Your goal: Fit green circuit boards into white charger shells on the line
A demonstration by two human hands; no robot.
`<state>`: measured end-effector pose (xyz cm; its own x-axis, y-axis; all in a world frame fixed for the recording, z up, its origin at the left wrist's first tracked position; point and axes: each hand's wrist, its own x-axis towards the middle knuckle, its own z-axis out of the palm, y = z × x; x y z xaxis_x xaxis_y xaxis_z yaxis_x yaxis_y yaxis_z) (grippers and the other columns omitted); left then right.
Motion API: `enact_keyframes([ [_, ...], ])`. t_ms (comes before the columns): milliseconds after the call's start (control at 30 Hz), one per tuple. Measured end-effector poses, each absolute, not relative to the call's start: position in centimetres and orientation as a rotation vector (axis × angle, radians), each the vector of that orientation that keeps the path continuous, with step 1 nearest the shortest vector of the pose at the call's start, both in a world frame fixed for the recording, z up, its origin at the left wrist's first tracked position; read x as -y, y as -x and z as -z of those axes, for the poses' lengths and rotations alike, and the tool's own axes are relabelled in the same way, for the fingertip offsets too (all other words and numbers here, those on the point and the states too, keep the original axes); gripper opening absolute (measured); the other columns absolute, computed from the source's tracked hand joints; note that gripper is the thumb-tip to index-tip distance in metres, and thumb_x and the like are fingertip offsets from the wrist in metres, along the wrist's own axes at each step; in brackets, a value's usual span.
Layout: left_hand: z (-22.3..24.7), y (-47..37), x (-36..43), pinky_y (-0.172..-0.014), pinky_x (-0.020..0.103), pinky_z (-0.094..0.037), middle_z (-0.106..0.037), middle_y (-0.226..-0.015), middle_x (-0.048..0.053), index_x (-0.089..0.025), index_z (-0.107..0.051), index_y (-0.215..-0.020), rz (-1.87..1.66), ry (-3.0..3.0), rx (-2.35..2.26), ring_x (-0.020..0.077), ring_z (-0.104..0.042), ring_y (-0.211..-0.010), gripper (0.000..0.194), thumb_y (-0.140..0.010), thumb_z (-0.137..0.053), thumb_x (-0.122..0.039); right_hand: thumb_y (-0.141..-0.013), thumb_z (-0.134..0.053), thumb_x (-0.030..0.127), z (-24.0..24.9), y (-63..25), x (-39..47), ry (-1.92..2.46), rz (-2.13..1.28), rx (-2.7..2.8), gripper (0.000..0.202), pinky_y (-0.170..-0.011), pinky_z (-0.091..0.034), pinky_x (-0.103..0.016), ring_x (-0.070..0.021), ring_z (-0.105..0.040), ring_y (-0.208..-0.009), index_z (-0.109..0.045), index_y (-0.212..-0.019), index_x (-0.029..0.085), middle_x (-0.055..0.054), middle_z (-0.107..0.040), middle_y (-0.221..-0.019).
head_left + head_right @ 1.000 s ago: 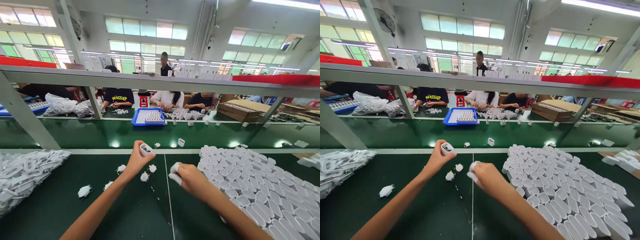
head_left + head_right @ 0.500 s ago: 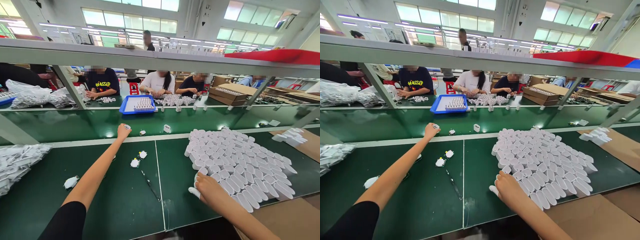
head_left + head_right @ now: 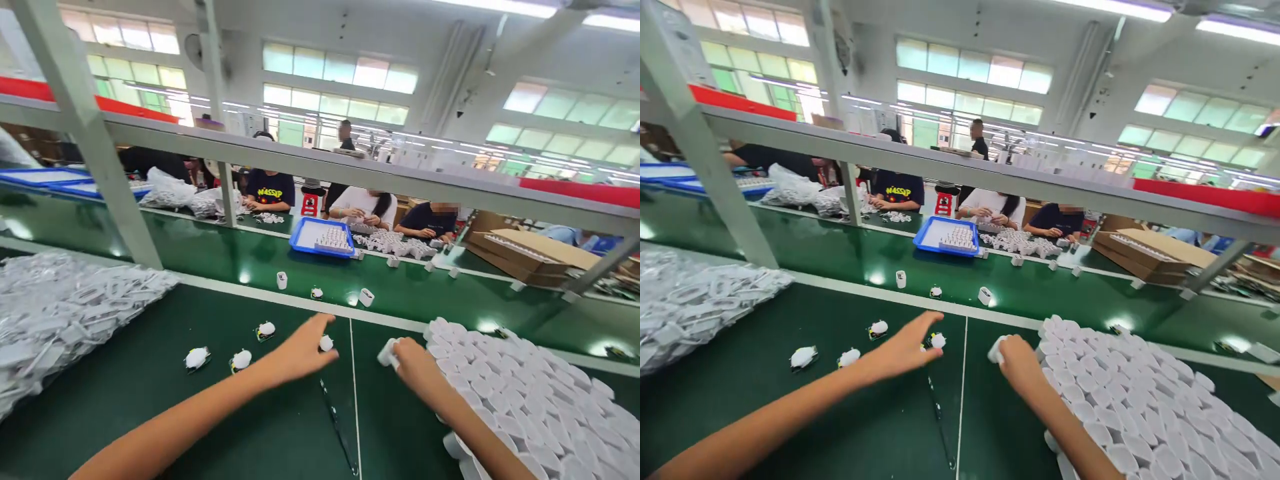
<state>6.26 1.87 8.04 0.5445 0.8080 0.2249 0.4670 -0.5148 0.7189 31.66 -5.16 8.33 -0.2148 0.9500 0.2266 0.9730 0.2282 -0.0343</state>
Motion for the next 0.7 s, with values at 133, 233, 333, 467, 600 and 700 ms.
enact_keyframes([
  [133, -6.2, -4.9, 2.5, -0.082, 0.032, -0.056, -0.070, -0.115, 0.007, -0.018, -0.053, -0.124, -0.636, -2.020, -0.898, 0.0236, -0.069, -0.098, 0.066, -0.063, -0.080, -0.019, -0.087, -0.057, 0.014, -10.4, -23.0, 5.7, 1.466, -0.212, 2.611, 0.014, -0.062, -0.046, -0.023, -0.0129, -0.061, -0.069, -0.066, -0.077, 0.020, -0.001, -0.069, -0.080],
  [233, -5.3, -2.8, 3.0, -0.063, 0.022, -0.048, -0.069, -0.084, -0.002, -0.018, -0.057, -0.095, -0.649, -1.908, -0.916, 0.0143, -0.064, -0.073, 0.028, -0.070, -0.067, -0.014, -0.085, -0.064, 0.018, -12.2, -19.1, 4.3, 1.291, -0.492, 2.719, 0.006, -0.069, -0.049, -0.020, -0.0115, -0.064, -0.075, -0.067, -0.088, 0.022, 0.002, -0.071, -0.086],
  [333, -4.3, -0.7, 2.7, -0.061, 0.023, -0.041, -0.061, -0.079, -0.003, -0.019, -0.054, -0.093, -0.721, -1.844, -1.018, 0.0132, -0.057, -0.069, 0.022, -0.073, -0.058, -0.013, -0.087, -0.066, 0.020, -12.9, -18.4, -1.1, 1.466, -0.524, 2.641, 0.007, -0.064, -0.049, -0.021, -0.0119, -0.063, -0.069, -0.066, -0.094, 0.019, 0.001, -0.069, -0.078],
  [467, -3.1, 0.0, 2.9, -0.066, 0.025, -0.042, -0.061, -0.088, 0.001, -0.019, -0.055, -0.101, -0.748, -1.850, -0.997, 0.0157, -0.056, -0.073, 0.029, -0.072, -0.061, -0.018, -0.096, -0.059, 0.031, -11.1, -19.3, -10.5, 1.862, -0.253, 2.477, 0.016, -0.078, -0.055, -0.034, -0.0160, -0.065, -0.085, -0.065, -0.099, 0.015, -0.004, -0.068, -0.097],
  [600, -2.4, -0.5, 3.3, -0.072, 0.026, -0.046, -0.065, -0.095, 0.003, -0.020, -0.056, -0.105, -0.717, -1.881, -0.912, 0.0173, -0.060, -0.077, 0.035, -0.071, -0.065, -0.020, -0.096, -0.061, 0.036, -8.1, -19.7, -15.9, 2.023, -0.146, 2.462, 0.025, -0.083, -0.057, -0.037, -0.0183, -0.066, -0.095, -0.063, -0.112, 0.017, -0.007, -0.066, -0.112],
  [700, -1.9, -0.7, 3.3, -0.073, 0.026, -0.048, -0.067, -0.096, 0.002, -0.020, -0.056, -0.107, -0.691, -1.893, -0.889, 0.0176, -0.062, -0.078, 0.038, -0.071, -0.067, -0.022, -0.096, -0.061, 0.036, -6.1, -19.2, -17.3, 1.935, -0.079, 2.507, 0.028, -0.084, -0.057, -0.039, -0.0194, -0.065, -0.098, -0.062, -0.117, 0.018, -0.008, -0.065, -0.117],
])
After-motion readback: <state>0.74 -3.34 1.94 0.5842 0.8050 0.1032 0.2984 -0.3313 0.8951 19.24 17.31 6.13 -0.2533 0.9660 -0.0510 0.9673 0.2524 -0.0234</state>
